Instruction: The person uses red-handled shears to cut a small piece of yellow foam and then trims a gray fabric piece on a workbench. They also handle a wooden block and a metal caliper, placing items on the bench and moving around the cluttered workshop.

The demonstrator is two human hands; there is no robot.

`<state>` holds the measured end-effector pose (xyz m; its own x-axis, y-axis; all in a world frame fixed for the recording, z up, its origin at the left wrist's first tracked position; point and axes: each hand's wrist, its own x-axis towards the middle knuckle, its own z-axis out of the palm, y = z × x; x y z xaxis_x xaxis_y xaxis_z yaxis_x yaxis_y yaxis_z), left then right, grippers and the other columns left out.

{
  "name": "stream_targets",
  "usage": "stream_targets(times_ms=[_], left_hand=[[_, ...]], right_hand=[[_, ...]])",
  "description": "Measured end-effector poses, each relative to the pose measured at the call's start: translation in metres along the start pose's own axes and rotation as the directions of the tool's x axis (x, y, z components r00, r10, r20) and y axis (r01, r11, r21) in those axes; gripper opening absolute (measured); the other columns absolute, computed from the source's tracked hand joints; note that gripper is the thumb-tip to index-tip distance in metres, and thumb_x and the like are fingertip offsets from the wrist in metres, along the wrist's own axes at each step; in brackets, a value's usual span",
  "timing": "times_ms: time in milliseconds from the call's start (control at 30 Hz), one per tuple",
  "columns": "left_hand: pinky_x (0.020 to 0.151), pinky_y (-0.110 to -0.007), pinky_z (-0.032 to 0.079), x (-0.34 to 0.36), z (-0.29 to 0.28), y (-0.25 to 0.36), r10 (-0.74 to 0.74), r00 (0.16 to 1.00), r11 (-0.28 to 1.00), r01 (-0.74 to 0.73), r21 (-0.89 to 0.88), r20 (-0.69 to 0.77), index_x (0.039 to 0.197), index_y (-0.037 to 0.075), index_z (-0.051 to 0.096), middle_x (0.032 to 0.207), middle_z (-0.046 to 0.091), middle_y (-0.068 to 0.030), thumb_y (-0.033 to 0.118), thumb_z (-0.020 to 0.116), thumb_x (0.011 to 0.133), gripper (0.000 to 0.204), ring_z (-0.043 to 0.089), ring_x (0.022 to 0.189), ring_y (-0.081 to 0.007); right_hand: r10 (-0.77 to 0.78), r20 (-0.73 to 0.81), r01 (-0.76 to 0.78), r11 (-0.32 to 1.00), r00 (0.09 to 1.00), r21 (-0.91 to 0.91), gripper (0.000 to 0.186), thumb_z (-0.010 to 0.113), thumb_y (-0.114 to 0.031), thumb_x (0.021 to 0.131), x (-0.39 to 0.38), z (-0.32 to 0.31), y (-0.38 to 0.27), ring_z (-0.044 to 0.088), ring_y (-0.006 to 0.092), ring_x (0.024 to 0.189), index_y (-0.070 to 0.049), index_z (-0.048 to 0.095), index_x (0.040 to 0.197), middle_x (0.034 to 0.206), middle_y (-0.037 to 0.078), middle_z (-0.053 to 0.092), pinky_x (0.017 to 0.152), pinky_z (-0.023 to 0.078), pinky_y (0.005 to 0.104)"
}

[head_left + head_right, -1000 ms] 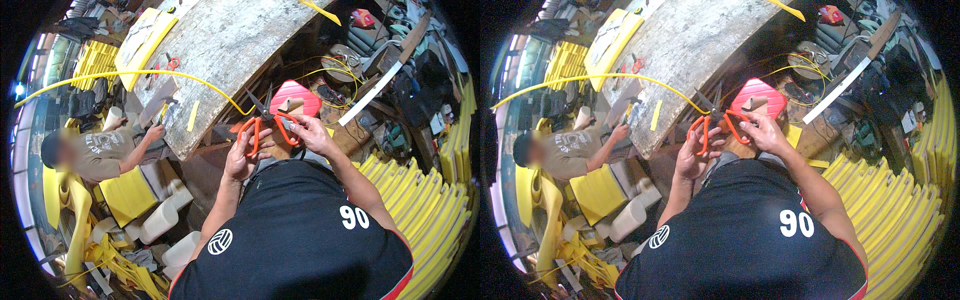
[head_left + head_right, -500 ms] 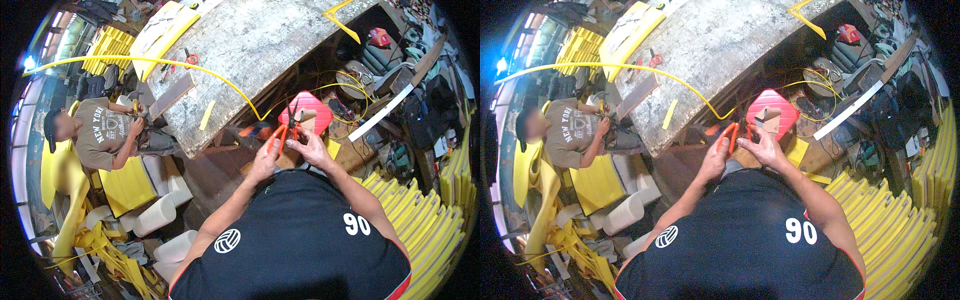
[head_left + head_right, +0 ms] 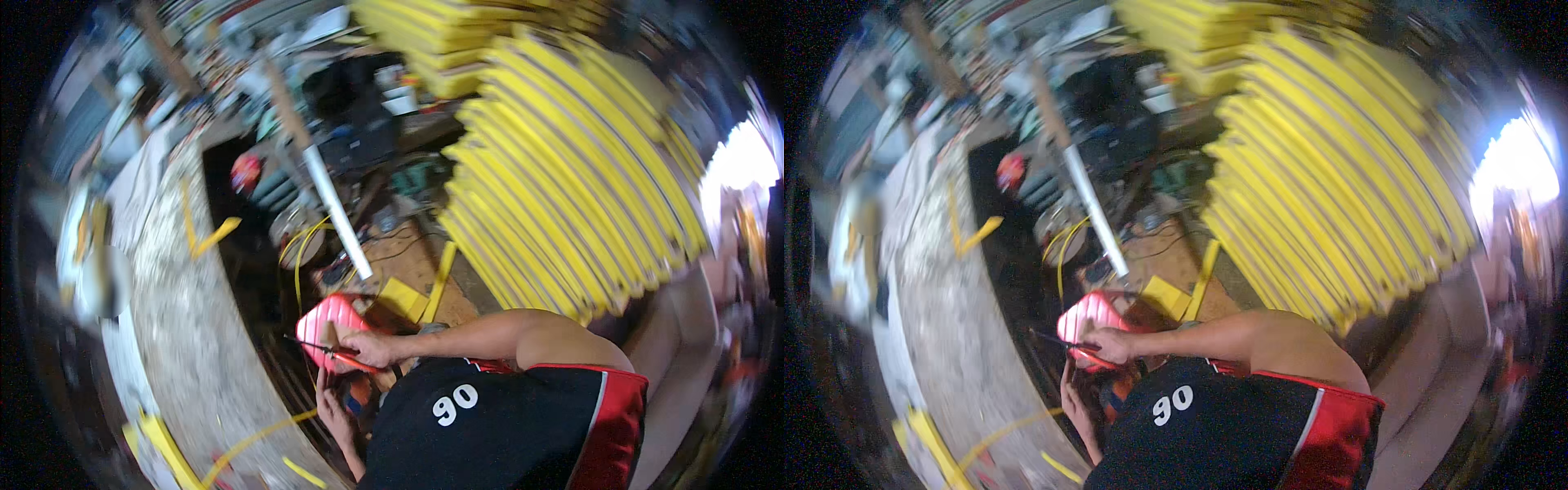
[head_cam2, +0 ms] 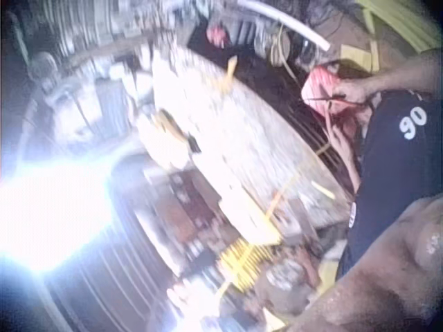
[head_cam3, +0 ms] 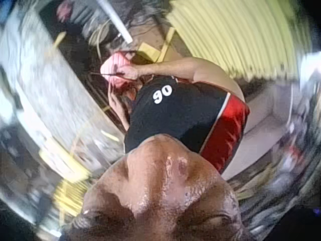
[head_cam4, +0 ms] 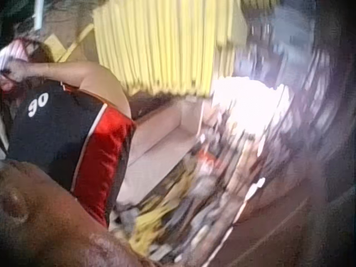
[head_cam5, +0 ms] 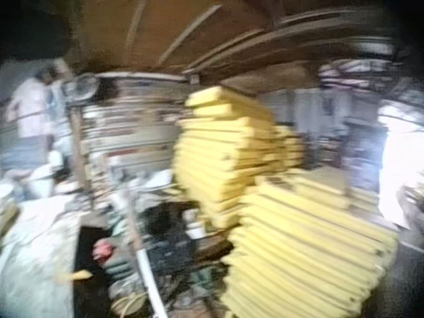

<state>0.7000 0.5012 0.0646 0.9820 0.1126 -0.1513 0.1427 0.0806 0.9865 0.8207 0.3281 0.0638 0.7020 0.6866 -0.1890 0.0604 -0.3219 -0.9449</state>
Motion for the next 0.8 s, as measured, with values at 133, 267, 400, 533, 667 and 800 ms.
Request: stream_targets(times_ms=[133, 267, 400, 533, 667, 800], left_hand=[[0.103, -0.035, 0.039, 0.004, -0.039, -0.059, 0.029, 0.993, 0.965, -0.057, 0.257, 0.113, 0.132, -0.006, 0.047, 0.129, 0.054, -0.0183, 0.024, 0.042, 0.103, 0.042, 0.053, 0.118, -0.0259], [0.09, -0.04, 0.046, -0.025, -0.133, -0.139, 0.105, 0.938, 0.693, 0.169, 0.701, -0.33, 0.115, -0.006, 0.06, 0.116, 0.061, -0.0211, 0.027, 0.051, 0.099, 0.038, 0.059, 0.102, -0.0239], [0.09, -0.039, 0.046, -0.041, -0.133, -0.169, 0.099, 0.973, 0.707, 0.077, 0.703, -0.207, 0.114, -0.006, 0.06, 0.115, 0.061, -0.0202, 0.026, 0.052, 0.098, 0.036, 0.058, 0.102, -0.0235], [0.09, -0.039, 0.046, -0.051, -0.111, -0.187, -0.016, 1.0, 0.786, 0.014, 0.618, -0.001, 0.114, -0.005, 0.059, 0.115, 0.061, -0.0193, 0.024, 0.053, 0.097, 0.035, 0.058, 0.102, -0.0232], [0.091, -0.039, 0.046, -0.058, -0.098, -0.195, -0.09, 0.987, 0.819, -0.001, 0.573, 0.13, 0.114, -0.005, 0.059, 0.115, 0.06, -0.0184, 0.023, 0.054, 0.097, 0.033, 0.058, 0.102, -0.0228], [0.091, -0.038, 0.045, -0.063, -0.094, -0.2, -0.13, 0.973, 0.836, 0.004, 0.549, 0.19, 0.114, -0.004, 0.059, 0.114, 0.06, -0.0175, 0.022, 0.054, 0.096, 0.032, 0.057, 0.101, -0.0224]], right_hand=[[0.107, -0.233, -0.052, 0.972, 0.966, 0.228, 0.05, 0.064, -0.052, 0.087, -0.057, 0.011, 0.012, 0.06, 0.0179, 0.066, -0.002, 0.059, 0.086, 0.074, 0.008, 0.063, 0.06, 0.048, 0.0331], [0.299, -0.377, -0.119, 0.894, 0.877, 0.431, 0.032, 0.041, -0.024, 0.096, -0.111, 0.049, 0.026, 0.059, 0.0137, 0.052, -0.004, 0.056, 0.076, 0.061, 0.005, 0.057, 0.046, 0.045, 0.0282], [0.239, -0.592, -0.087, 0.958, 0.77, 0.274, 0.036, 0.044, -0.029, 0.097, -0.15, 0.086, 0.026, 0.058, 0.0137, 0.054, -0.004, 0.052, 0.073, 0.061, 0.005, 0.056, 0.048, 0.046, 0.0319], [0.212, -0.532, -0.229, 0.973, 0.819, 0.035, 0.046, 0.06, -0.043, 0.092, -0.156, 0.097, 0.024, 0.056, 0.0172, 0.058, -0.004, 0.052, 0.068, 0.066, 0.01, 0.057, 0.053, 0.044, 0.032], [-0.022, -0.664, -0.111, 0.981, 0.747, -0.156, 0.051, 0.062, -0.048, 0.088, -0.136, 0.108, 0.042, 0.059, 0.0271, 0.063, 0.0, 0.056, 0.071, 0.068, 0.017, 0.059, 0.059, 0.045, 0.0392], [-0.054, -0.68, 0.0, 0.997, 0.732, -0.078, 0.043, 0.064, -0.041, 0.086, -0.126, 0.115, 0.037, 0.061, 0.0384, 0.067, 0.001, 0.06, 0.079, 0.074, 0.025, 0.06, 0.06, 0.044, 0.047]])
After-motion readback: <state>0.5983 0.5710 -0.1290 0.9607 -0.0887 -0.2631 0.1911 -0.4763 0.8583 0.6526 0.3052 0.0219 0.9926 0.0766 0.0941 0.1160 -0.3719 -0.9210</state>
